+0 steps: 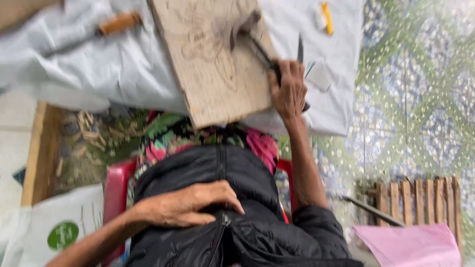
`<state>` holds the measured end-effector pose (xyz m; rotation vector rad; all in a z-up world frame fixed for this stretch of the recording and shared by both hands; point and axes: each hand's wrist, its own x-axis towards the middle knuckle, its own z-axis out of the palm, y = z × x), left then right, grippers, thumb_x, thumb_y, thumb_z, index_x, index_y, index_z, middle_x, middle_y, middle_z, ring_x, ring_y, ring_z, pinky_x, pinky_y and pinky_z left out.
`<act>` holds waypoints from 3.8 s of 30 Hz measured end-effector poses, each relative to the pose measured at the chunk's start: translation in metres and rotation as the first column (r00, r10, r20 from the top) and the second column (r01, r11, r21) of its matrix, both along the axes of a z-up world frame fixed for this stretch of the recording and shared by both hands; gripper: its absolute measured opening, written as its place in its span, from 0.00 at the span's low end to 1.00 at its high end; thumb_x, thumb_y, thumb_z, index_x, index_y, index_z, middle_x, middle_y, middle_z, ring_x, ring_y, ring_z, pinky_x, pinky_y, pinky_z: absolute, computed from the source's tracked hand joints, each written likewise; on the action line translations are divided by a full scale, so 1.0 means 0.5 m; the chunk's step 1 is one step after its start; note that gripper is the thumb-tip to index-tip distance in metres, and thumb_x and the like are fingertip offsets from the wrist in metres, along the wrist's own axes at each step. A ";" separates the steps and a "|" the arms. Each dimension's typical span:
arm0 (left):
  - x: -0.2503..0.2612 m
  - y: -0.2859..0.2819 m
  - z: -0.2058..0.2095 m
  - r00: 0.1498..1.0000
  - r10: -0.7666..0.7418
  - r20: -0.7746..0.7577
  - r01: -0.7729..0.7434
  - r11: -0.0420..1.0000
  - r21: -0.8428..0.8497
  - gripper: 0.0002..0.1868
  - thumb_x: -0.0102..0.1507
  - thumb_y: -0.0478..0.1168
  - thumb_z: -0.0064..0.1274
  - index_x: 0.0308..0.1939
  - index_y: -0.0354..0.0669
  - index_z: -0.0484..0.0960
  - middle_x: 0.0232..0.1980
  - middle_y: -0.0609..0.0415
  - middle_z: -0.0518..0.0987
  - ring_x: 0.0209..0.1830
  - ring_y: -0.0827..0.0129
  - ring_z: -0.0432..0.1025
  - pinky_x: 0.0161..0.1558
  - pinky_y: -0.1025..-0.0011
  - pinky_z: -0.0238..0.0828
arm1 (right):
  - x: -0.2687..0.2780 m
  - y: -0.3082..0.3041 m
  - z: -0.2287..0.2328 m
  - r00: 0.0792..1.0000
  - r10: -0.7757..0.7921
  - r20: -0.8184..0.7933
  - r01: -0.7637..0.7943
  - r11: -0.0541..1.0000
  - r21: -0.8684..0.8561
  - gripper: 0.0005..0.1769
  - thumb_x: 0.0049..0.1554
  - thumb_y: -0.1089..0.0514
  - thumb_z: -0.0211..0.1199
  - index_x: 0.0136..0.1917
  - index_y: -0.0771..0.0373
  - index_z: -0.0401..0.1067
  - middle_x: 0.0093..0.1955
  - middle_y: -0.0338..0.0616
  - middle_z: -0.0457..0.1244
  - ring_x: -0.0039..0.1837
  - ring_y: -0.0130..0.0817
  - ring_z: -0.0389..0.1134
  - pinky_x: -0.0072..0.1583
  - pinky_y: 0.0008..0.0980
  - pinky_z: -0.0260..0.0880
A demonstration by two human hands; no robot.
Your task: Carving a floral design into a wooden board using a hammer, chisel, and utility knife.
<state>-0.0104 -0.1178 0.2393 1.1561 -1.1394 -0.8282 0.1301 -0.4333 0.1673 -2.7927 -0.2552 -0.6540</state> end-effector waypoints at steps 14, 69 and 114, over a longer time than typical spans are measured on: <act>0.050 0.046 0.106 0.938 0.334 0.096 -0.325 0.941 -0.096 0.20 0.70 0.51 0.43 0.56 0.41 0.78 0.54 0.49 0.82 0.52 0.63 0.79 0.54 0.68 0.80 | 0.004 0.013 -0.020 0.991 -0.038 0.128 0.047 0.997 -0.065 0.16 0.63 0.60 0.61 0.64 0.54 0.67 0.56 0.39 0.60 0.57 0.40 0.61 0.43 0.39 0.72; 0.029 -0.018 -0.051 0.999 -0.019 0.045 0.027 0.981 -0.193 0.26 0.74 0.56 0.28 0.54 0.38 0.74 0.58 0.43 0.75 0.58 0.49 0.73 0.58 0.56 0.70 | -0.243 0.178 0.273 0.074 0.992 -0.105 -0.560 0.128 0.819 0.12 0.67 0.57 0.54 0.57 0.64 0.73 0.48 0.46 0.64 0.50 0.45 0.67 0.58 0.42 0.72; 0.021 -0.022 -0.039 0.997 0.009 0.082 0.002 0.991 -0.132 0.23 0.75 0.47 0.31 0.62 0.35 0.75 0.60 0.44 0.80 0.60 0.51 0.74 0.62 0.59 0.68 | -0.214 0.201 0.264 0.094 0.995 0.011 -0.479 0.036 0.877 0.15 0.70 0.57 0.46 0.52 0.68 0.71 0.46 0.48 0.65 0.46 0.45 0.66 0.55 0.41 0.68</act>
